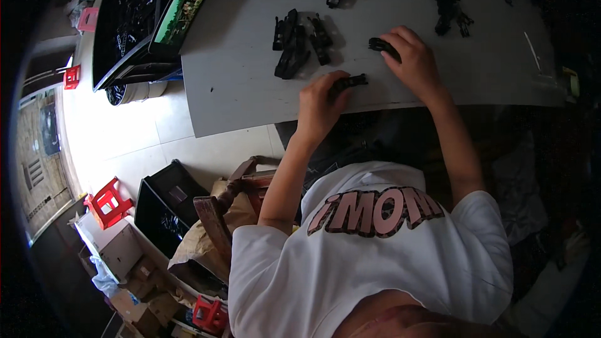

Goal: Assembling small black plastic or metal hardware components together at a workbench.

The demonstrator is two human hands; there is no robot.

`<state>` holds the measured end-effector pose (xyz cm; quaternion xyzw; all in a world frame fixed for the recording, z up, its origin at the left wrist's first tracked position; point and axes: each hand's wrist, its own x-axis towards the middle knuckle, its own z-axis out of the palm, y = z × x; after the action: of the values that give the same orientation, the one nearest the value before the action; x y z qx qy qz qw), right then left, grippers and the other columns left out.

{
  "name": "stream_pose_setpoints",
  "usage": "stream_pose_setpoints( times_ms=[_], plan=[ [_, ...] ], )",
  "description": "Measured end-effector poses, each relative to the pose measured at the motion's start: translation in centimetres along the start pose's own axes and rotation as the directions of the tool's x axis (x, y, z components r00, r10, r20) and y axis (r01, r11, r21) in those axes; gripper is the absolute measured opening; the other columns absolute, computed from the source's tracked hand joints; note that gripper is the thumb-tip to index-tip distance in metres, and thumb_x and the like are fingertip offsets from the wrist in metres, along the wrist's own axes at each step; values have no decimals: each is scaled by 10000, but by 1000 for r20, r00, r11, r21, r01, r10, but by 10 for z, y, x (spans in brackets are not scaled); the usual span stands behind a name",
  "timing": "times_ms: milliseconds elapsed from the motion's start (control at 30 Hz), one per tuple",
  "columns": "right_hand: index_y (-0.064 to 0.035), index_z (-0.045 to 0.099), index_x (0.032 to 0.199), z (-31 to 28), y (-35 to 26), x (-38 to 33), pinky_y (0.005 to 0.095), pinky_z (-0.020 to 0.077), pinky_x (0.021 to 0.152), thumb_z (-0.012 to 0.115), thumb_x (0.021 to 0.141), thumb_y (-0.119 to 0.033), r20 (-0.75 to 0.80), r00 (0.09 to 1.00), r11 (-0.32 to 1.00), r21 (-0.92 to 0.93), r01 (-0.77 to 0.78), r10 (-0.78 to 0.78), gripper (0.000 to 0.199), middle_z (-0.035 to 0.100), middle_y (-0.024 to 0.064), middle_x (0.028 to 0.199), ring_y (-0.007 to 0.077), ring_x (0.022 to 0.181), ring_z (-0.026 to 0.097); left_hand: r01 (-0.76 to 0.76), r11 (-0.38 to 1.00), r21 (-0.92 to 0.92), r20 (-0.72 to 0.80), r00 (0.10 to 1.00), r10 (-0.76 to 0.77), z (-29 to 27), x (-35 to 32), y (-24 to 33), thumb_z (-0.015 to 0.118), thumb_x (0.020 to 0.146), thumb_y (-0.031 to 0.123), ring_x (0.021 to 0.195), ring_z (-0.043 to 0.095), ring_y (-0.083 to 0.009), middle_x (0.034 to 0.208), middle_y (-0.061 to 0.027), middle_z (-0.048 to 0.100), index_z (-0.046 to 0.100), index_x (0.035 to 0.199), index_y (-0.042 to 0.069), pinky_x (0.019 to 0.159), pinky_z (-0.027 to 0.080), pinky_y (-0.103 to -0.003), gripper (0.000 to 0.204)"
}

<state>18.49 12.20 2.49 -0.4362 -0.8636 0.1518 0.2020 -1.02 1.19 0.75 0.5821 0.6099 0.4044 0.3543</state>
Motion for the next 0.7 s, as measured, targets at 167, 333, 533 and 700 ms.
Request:
stream_pose_setpoints(
  times_ms=[167,333,533,700],
  plan=[
    [-10,597,1033,8,2,-3,367,499,784,675,756,-33,-4,997,993,-85,82,-83,288,573,107,1019,288,950,582,-17,1000,-20,-30,999,17,3,1,-5,680,781,53,694,610,-149,848,-117,657,629,1054,39,637,488,-279,278],
    [12,582,1028,16,5,-11,377,494,783,672,744,-23,-90,994,993,-100,55,-64,300,569,126,1027,301,941,582,-17,999,-40,-21,1000,16,7,3,0,683,776,62,607,562,-138,806,-131,651,625,1067,44,611,483,-286,297],
    [10,570,998,3,-29,-14,362,489,779,642,722,0,186,983,958,283,-54,0,286,563,136,1008,314,913,585,64,992,-111,-1,998,-64,2,3,1,667,748,49,724,642,-313,855,-183,647,614,1046,27,677,503,-353,304],
    [8,576,983,1,-41,-16,355,487,775,656,691,10,170,982,965,258,42,-88,302,559,134,990,307,908,584,20,993,-114,-7,1000,-21,1,4,1,654,749,35,739,652,-300,853,-186,649,608,1055,12,681,506,-352,310]
  ],
)
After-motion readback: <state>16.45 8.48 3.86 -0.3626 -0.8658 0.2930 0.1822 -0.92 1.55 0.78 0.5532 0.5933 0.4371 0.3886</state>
